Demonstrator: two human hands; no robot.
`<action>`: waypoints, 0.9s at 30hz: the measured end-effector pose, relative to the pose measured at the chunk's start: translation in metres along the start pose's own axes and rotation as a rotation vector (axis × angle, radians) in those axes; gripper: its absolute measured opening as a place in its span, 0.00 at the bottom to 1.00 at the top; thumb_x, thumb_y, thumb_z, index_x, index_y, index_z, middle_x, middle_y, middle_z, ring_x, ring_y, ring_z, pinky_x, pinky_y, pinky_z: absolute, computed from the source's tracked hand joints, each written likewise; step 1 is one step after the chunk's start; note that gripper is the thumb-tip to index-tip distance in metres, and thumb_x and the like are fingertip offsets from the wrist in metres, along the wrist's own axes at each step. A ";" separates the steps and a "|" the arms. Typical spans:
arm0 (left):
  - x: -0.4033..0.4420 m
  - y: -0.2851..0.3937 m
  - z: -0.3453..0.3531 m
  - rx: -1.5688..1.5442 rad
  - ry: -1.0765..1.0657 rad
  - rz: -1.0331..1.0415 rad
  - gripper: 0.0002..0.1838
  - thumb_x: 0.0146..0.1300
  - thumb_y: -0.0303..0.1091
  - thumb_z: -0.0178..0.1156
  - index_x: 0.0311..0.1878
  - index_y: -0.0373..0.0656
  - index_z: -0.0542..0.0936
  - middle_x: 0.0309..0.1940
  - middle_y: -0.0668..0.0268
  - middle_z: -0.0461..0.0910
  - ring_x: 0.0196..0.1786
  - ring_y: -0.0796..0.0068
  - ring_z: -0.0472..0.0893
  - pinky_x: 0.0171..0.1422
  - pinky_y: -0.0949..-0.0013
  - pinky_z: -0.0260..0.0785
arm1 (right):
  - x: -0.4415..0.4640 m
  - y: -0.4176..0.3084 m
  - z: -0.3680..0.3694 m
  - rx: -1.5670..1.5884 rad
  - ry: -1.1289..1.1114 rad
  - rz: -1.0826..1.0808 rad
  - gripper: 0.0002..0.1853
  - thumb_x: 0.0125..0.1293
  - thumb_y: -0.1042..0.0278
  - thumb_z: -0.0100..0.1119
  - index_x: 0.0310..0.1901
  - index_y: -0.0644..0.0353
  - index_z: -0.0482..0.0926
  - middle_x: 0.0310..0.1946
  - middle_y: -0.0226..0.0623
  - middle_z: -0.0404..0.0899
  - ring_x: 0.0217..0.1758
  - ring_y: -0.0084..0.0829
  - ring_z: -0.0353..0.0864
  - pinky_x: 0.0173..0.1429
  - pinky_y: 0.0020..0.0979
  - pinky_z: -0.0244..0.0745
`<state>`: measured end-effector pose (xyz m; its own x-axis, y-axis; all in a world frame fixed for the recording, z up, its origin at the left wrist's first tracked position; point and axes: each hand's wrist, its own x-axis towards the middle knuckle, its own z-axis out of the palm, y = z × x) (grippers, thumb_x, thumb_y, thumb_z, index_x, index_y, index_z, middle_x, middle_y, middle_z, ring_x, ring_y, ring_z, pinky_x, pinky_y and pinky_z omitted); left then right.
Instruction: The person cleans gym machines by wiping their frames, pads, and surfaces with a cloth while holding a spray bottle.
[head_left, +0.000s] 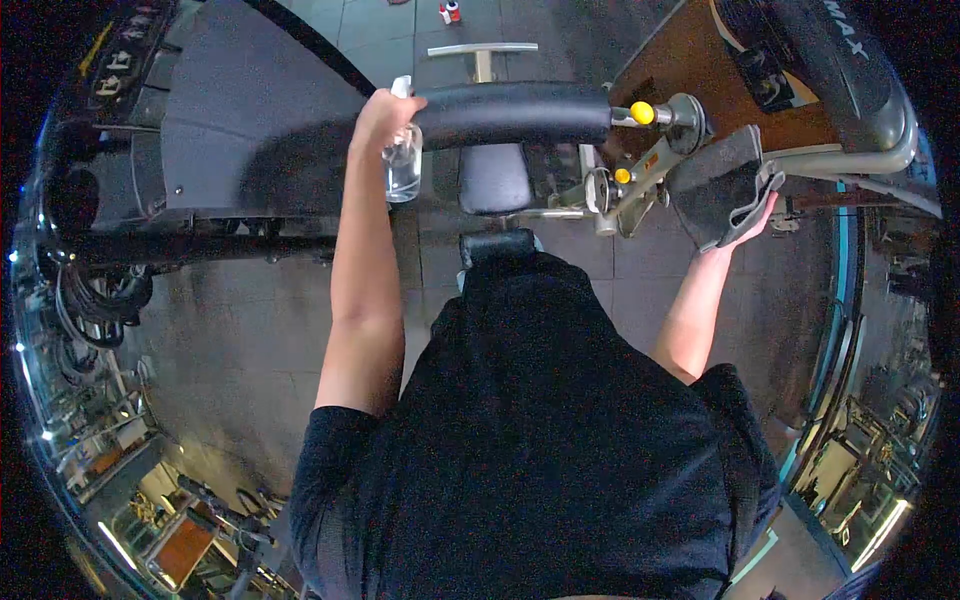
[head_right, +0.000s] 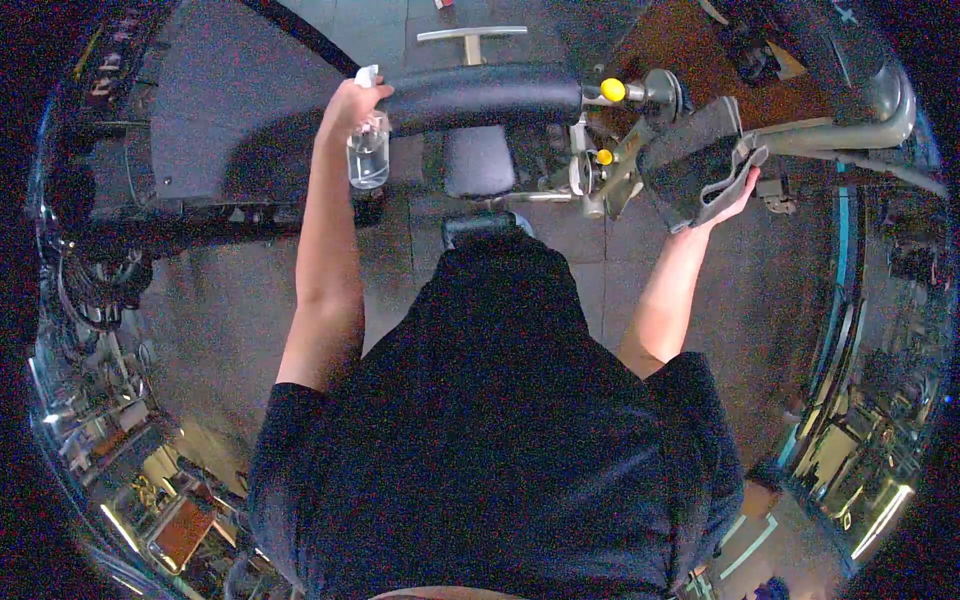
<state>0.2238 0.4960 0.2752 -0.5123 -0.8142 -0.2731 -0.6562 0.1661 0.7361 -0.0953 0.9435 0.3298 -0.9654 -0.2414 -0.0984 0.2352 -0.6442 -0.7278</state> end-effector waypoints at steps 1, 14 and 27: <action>-0.021 0.013 -0.001 0.135 0.107 0.133 0.21 0.60 0.47 0.68 0.44 0.37 0.88 0.27 0.51 0.86 0.32 0.58 0.88 0.43 0.58 0.76 | -0.002 -0.001 0.000 0.010 0.000 0.012 0.33 0.78 0.37 0.43 0.74 0.49 0.74 0.74 0.38 0.72 0.76 0.49 0.70 0.80 0.58 0.62; -0.152 0.074 0.151 -0.050 0.049 0.368 0.14 0.64 0.42 0.66 0.36 0.40 0.84 0.31 0.48 0.86 0.39 0.42 0.87 0.45 0.47 0.81 | 0.009 -0.008 -0.037 -0.029 -0.024 -0.078 0.33 0.77 0.37 0.46 0.74 0.48 0.73 0.74 0.36 0.72 0.76 0.48 0.70 0.79 0.58 0.62; -0.147 0.063 0.142 0.051 0.131 0.264 0.15 0.65 0.43 0.64 0.32 0.38 0.84 0.29 0.46 0.85 0.38 0.39 0.86 0.44 0.44 0.78 | 0.004 -0.024 -0.071 0.021 -0.027 -0.110 0.30 0.79 0.43 0.46 0.75 0.48 0.72 0.72 0.35 0.76 0.73 0.46 0.74 0.77 0.55 0.66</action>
<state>0.1790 0.7047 0.2735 -0.5955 -0.8033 0.0088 -0.5381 0.4070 0.7381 -0.1131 1.0093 0.2982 -0.9822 -0.1880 -0.0001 0.1308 -0.6827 -0.7189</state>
